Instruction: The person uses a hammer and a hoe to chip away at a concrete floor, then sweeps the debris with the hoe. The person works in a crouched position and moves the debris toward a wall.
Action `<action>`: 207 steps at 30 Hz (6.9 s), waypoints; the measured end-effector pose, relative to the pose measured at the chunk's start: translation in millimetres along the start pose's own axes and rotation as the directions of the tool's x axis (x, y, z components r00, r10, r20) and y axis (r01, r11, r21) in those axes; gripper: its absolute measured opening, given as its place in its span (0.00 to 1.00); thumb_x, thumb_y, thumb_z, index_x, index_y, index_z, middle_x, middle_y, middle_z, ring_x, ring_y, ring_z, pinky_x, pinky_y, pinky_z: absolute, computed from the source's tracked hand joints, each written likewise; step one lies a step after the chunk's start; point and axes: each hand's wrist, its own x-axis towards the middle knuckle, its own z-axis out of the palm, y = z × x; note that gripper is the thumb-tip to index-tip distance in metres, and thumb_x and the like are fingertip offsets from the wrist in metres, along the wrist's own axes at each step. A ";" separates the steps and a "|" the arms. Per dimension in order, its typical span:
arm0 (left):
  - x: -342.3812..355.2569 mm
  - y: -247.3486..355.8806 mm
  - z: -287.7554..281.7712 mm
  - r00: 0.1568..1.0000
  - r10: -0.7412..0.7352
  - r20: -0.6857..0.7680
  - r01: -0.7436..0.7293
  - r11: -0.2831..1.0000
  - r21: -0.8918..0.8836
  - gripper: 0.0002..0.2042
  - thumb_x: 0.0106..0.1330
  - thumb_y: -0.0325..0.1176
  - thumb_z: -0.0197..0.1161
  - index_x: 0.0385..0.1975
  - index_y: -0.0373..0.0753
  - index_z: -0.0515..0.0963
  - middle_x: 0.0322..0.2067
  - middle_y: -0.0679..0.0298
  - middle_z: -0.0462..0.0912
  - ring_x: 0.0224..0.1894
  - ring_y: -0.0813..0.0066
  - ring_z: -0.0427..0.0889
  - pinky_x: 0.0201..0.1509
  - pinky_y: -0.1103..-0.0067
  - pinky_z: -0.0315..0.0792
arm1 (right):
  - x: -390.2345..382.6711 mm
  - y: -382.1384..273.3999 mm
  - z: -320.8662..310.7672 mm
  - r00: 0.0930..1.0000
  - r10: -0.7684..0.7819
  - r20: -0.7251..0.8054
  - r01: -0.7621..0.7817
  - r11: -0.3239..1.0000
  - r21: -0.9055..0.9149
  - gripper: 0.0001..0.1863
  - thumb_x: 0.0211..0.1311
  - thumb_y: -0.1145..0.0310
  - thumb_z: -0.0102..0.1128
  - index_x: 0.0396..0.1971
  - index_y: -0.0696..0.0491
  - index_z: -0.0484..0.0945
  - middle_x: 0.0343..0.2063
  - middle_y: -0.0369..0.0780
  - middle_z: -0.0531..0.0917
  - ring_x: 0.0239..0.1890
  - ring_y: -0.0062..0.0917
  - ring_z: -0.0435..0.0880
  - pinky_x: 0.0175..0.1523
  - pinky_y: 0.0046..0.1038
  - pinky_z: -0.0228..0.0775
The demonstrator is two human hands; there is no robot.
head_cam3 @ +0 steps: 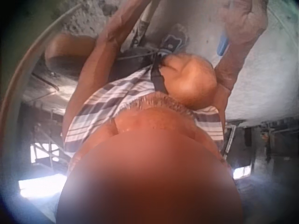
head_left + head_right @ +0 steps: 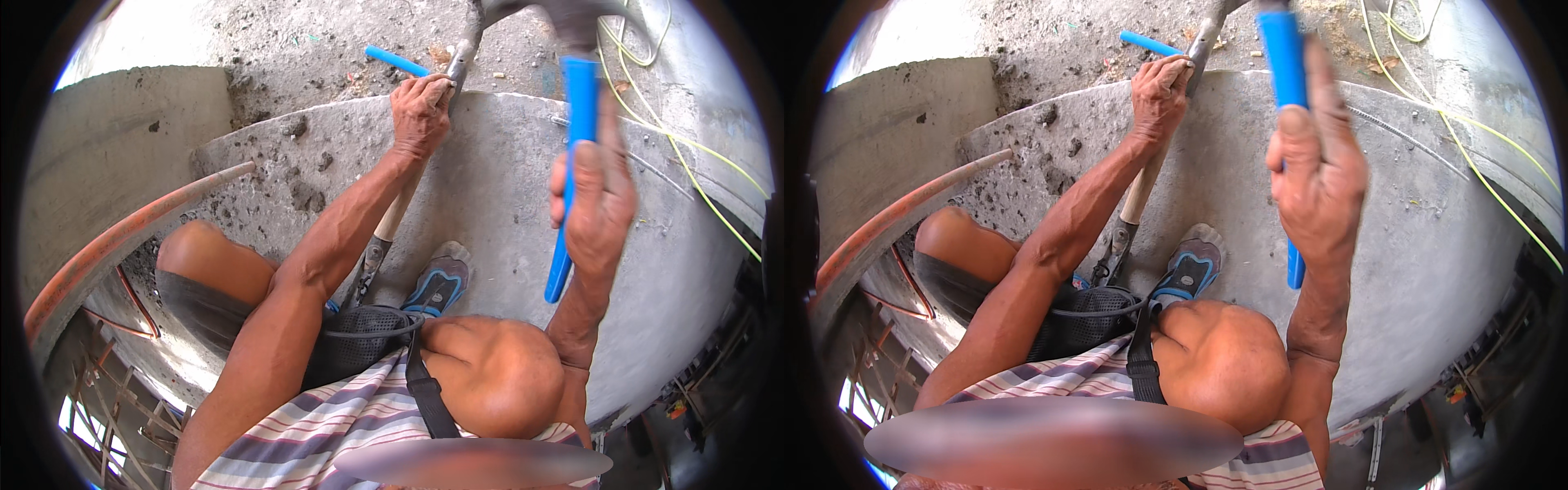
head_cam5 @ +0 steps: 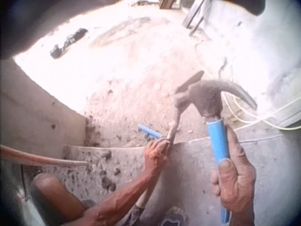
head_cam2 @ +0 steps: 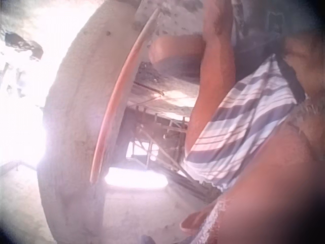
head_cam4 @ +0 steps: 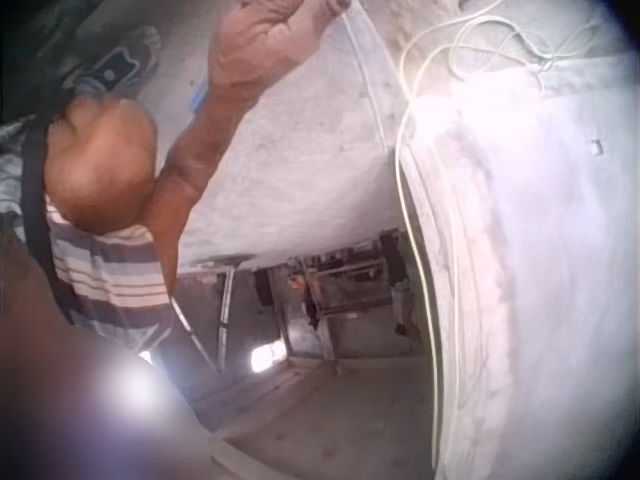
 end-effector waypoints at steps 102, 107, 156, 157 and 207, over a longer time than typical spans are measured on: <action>5.5 18.5 -4.7 0.912 -0.409 -0.016 0.409 0.909 0.078 0.03 0.64 0.25 0.51 0.35 0.37 0.68 0.29 0.49 0.75 0.31 0.42 0.78 0.35 0.53 0.69 | -4.2 23.9 -20.3 0.941 0.335 0.051 -0.337 0.940 0.054 0.18 0.75 0.52 0.49 0.41 0.54 0.74 0.17 0.37 0.75 0.13 0.24 0.72 0.18 0.27 0.65; -1.1 14.2 -2.6 0.878 -0.478 0.010 0.477 0.877 0.046 0.03 0.63 0.25 0.52 0.35 0.37 0.68 0.28 0.49 0.76 0.31 0.43 0.79 0.34 0.54 0.70 | 30.0 -77.1 -80.6 0.822 -0.474 -0.316 0.566 0.741 0.362 0.15 0.73 0.58 0.45 0.27 0.50 0.71 0.21 0.35 0.71 0.19 0.23 0.70 0.22 0.28 0.69; -50.5 -3.5 -89.0 0.257 0.125 0.958 0.733 -0.671 -0.108 0.10 0.65 0.39 0.56 0.27 0.44 0.66 0.15 0.73 0.67 0.09 0.85 0.66 0.11 0.80 0.66 | -196.6 217.9 19.6 0.674 0.687 -0.271 -0.575 0.718 0.392 0.22 0.71 0.51 0.54 0.34 0.58 0.67 0.11 0.36 0.69 0.06 0.20 0.68 0.10 0.27 0.61; -55.2 -6.2 -86.0 0.293 0.160 0.943 0.705 -0.702 -0.100 0.10 0.65 0.39 0.56 0.27 0.44 0.66 0.15 0.73 0.67 0.09 0.85 0.66 0.11 0.80 0.66 | -197.8 221.2 18.8 0.691 0.676 -0.257 -0.541 0.719 0.436 0.22 0.71 0.51 0.54 0.34 0.58 0.67 0.11 0.36 0.69 0.06 0.20 0.68 0.10 0.27 0.61; 11.4 30.9 -121.2 0.387 -0.560 0.733 0.340 0.825 0.451 0.16 0.57 0.29 0.54 0.38 0.23 0.81 0.23 0.50 0.84 0.21 0.61 0.86 0.26 0.69 0.80 | -11.1 -17.9 26.7 0.810 -0.376 -0.450 0.443 0.895 0.049 0.18 0.73 0.55 0.51 0.28 0.52 0.71 0.18 0.39 0.77 0.19 0.28 0.78 0.28 0.34 0.76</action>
